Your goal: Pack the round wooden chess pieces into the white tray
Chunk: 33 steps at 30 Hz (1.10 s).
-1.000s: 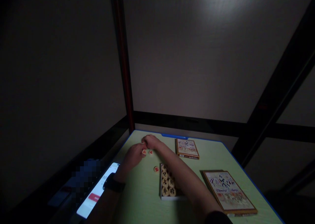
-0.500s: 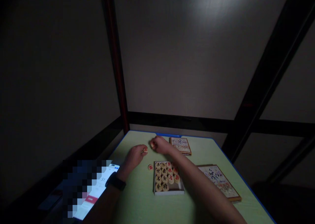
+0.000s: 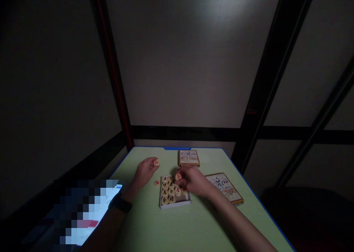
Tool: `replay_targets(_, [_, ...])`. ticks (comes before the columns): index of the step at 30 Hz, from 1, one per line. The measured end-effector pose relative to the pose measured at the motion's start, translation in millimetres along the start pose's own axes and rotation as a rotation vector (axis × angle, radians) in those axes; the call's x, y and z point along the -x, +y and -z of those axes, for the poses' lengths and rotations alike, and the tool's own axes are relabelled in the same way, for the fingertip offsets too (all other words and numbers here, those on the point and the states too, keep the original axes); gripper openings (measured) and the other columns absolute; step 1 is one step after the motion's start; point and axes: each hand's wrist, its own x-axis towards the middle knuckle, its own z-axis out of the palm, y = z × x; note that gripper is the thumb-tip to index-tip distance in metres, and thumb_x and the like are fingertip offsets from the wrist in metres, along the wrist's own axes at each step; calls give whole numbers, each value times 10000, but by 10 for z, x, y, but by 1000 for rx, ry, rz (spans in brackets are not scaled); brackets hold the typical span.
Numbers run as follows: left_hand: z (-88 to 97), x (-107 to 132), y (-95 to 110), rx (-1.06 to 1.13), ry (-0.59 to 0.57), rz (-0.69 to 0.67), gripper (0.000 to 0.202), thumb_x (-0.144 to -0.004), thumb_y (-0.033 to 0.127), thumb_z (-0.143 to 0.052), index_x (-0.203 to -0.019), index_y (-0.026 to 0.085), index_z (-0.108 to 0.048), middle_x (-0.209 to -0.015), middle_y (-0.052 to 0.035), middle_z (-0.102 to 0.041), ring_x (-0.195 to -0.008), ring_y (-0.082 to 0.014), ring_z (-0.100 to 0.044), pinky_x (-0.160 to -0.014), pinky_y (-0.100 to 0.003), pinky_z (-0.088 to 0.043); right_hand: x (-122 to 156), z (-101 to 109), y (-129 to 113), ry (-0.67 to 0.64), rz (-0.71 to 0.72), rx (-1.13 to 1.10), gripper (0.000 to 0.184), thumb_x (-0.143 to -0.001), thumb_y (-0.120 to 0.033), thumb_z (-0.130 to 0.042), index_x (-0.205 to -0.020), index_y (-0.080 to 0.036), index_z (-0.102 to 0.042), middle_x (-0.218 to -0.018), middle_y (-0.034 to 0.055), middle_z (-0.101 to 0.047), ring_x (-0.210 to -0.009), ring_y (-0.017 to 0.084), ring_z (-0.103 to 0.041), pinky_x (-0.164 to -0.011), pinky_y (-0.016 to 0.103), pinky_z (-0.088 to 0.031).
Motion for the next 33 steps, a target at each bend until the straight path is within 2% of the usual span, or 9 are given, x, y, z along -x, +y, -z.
replay_targets(5, [-65,53,223,396,32,80,187,-754,154,-697,-941,163,-704,-918,-60,-744,-812,-170,-709,-755,-260,-566,116,-26,-29,42,25,-51,138,-772,-99,-668,-884,-180,-678,-845,34,-708,-785,182,-644,-710,263,-466])
replay_targets(9, [-32,70,185,560,62,132,172,-749,175,-693,-921,169,-685,-859,-34,-752,-804,-162,-719,-751,-244,-563,116,-65,1,74,18,-67,236,-794,-82,-617,-1004,-175,-674,-959,66,-733,-877,210,-661,-776,296,-480])
replay_targets(11, [5,71,115,476,68,124,158,-758,172,-680,-916,177,-679,-874,-28,-745,-793,-156,-711,-739,-242,-552,111,-78,25,92,28,-55,247,-819,-111,-609,-1050,-171,-672,-1023,90,-731,-935,230,-661,-817,321,-484])
replay_targets(13, [40,77,50,267,48,81,126,-779,150,-649,-897,184,-678,-897,-31,-731,-805,-155,-693,-756,-251,-535,106,-85,45,105,37,-38,220,-832,-129,-601,-1032,-168,-684,-1031,102,-727,-943,238,-659,-820,329,-486])
replay_targets(16, [75,103,-16,-120,-42,17,131,-815,103,-587,-864,184,-677,-926,-57,-709,-890,-176,-658,-838,-276,-493,100,-89,59,104,39,-29,173,-839,-145,-597,-978,-170,-698,-975,94,-724,-886,227,-656,-779,320,-489])
replay_targets(19, [90,137,-58,-301,-146,1,160,-838,107,-562,-911,182,-682,-973,-77,-711,-953,-191,-641,-875,-285,-455,98,-91,56,95,38,-22,167,-836,-159,-608,-970,-173,-705,-940,85,-719,-859,219,-649,-768,319,-489])
replay_targets(25, [114,160,-131,-188,-233,41,178,-794,141,-615,-934,206,-704,-916,-40,-739,-875,-176,-661,-792,-263,-454,100,-86,25,71,46,-15,172,-822,-137,-592,-941,-169,-711,-873,68,-704,-815,202,-636,-747,307,-486])
replay_targets(29, [122,150,-144,-140,-245,65,200,-767,158,-645,-947,218,-710,-923,-31,-752,-870,-175,-672,-776,-257,-459,109,-77,-10,48,-3,-24,211,-788,-113,-611,-965,-175,-710,-918,68,-717,-827,199,-643,-739,295,-480])
replay_targets(33, [133,148,-114,-139,-256,81,211,-761,167,-653,-955,218,-714,-924,-33,-755,-874,-178,-677,-784,-261,-464,136,-62,-64,-45,-44,-13,153,-766,-142,-687,-914,-172,-712,-859,50,-706,-759,185,-629,-677,267,-452])
